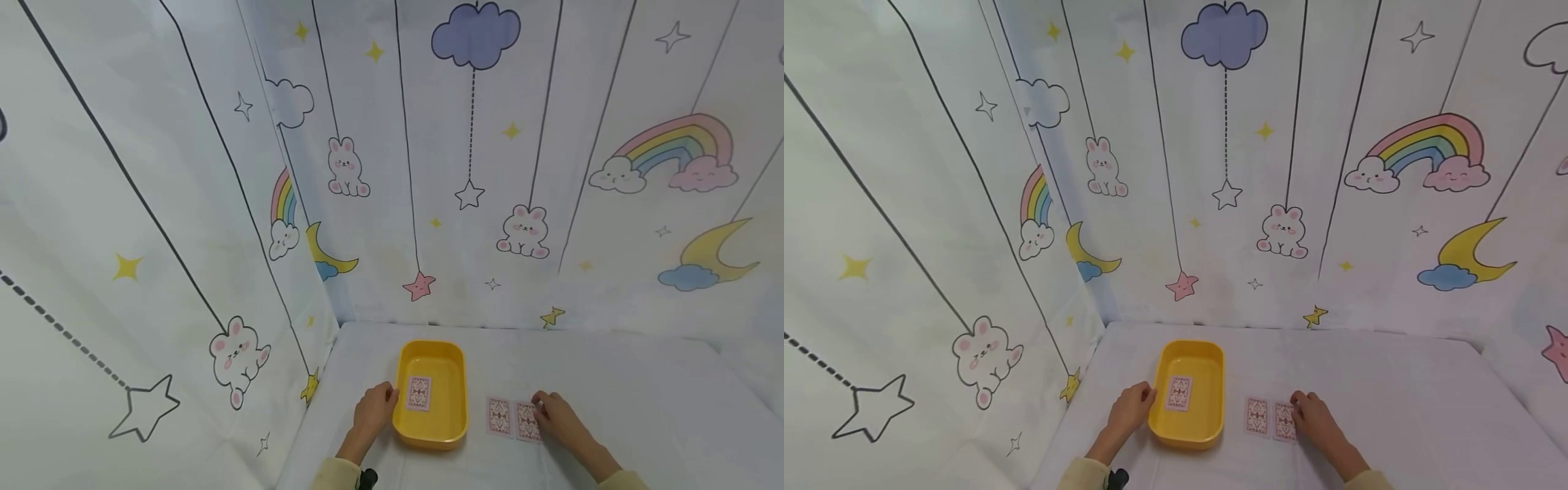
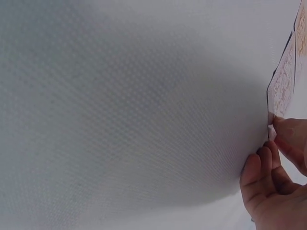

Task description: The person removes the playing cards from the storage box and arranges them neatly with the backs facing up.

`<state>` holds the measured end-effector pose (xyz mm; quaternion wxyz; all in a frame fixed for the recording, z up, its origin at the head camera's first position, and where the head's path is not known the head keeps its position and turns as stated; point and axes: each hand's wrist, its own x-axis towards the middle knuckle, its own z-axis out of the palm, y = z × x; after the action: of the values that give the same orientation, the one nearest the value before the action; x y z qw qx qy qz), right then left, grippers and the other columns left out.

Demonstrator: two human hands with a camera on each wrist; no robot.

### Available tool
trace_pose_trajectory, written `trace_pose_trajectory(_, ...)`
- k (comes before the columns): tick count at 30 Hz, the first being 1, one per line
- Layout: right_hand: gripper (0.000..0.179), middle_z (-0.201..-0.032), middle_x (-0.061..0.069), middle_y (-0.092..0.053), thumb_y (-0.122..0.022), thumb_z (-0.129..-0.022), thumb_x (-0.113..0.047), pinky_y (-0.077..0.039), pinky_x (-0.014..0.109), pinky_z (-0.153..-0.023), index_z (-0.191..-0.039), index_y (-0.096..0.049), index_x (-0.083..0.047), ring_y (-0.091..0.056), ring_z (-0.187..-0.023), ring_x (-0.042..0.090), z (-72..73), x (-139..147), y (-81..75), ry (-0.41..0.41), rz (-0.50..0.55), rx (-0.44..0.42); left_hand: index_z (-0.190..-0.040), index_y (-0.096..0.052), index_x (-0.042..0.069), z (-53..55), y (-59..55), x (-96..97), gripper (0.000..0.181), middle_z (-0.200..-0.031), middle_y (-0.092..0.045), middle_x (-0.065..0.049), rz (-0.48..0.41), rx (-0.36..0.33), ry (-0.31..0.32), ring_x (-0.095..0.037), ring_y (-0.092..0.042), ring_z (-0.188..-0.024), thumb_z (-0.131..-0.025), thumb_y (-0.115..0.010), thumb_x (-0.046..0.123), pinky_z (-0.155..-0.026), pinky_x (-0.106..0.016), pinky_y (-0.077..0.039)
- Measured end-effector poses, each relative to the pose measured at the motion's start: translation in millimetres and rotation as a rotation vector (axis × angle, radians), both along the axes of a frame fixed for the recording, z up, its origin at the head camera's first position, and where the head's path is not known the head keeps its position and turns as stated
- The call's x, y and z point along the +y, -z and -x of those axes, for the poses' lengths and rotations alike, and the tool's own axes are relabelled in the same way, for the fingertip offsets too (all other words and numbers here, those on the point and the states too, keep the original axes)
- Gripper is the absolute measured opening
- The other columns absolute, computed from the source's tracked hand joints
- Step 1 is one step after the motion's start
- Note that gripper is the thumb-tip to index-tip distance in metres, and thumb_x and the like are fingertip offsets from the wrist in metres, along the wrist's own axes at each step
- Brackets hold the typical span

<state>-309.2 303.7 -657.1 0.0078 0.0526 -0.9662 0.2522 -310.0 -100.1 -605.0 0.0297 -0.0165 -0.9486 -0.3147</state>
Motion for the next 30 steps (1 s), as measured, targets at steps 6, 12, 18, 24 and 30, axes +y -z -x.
trace_pose_trajectory(6, 0.018, -0.084, 0.005, -0.054, -0.067, -0.091, -0.003, -0.041, 0.026, -0.063, -0.108, -0.062, 0.0, -0.047, -0.074, 0.014, -0.7, 0, 1.3, -0.001, 0.02, 0.012, -0.082, -0.058, 0.012, -0.6, 0.1, -0.7, 0.023, -0.065, -0.051, 0.003, 0.0, 0.009, 0.01, -0.011, -0.046, -0.055, -0.101, -0.061, 0.023, -0.05, -0.025, -0.035)
trace_pose_trajectory(12, 0.027, -0.083, 0.005, -0.055, -0.064, -0.094, -0.007, -0.041, 0.025, -0.061, -0.118, -0.058, 0.004, -0.049, -0.072, 0.013, 1.1, 0, -3.1, -0.008, 0.058, 0.046, -0.083, -0.059, 0.012, -0.3, 0.8, -1.1, 0.022, -0.065, -0.051, 0.003, 0.002, 0.001, 0.009, -0.01, -0.046, -0.055, -0.101, -0.06, 0.024, -0.049, -0.024, -0.035)
trace_pose_trajectory(18, 0.033, -0.099, 0.01, -0.062, -0.063, -0.098, -0.013, -0.052, 0.036, -0.073, -0.127, -0.057, 0.002, -0.059, -0.086, 0.018, 15.8, -40, -44.3, -0.027, 0.116, 0.205, -0.082, -0.057, 0.013, 3.2, 2.6, -2.0, 0.023, -0.066, -0.05, 0.003, -0.029, -0.011, -0.008, -0.01, -0.045, -0.056, -0.101, -0.06, 0.025, -0.049, -0.024, -0.035)
trace_pose_trajectory(24, 0.036, -0.114, 0.008, -0.062, -0.068, -0.097, -0.021, -0.055, 0.043, -0.089, -0.129, -0.058, -0.009, -0.062, -0.102, 0.024, 40.7, -122, -95.2, -0.155, 0.082, 0.142, -0.081, -0.054, 0.012, 1.2, 3.7, -4.5, 0.024, -0.067, -0.048, 0.002, -0.057, -0.032, -0.013, -0.012, -0.044, -0.057, -0.101, -0.06, 0.024, -0.05, -0.025, -0.033)
trace_pose_trajectory(30, 0.037, -0.115, 0.013, -0.064, -0.072, -0.093, -0.025, -0.053, 0.046, -0.093, -0.123, -0.062, -0.004, -0.062, -0.102, 0.025, 67.1, -183, -108.0, -0.32, -0.062, -0.038, -0.08, -0.054, 0.012, 3.4, 4.6, -1.4, 0.025, -0.067, -0.049, 0.002, -0.072, -0.037, -0.004, -0.011, -0.044, -0.058, -0.101, -0.06, 0.024, -0.051, -0.025, -0.033)
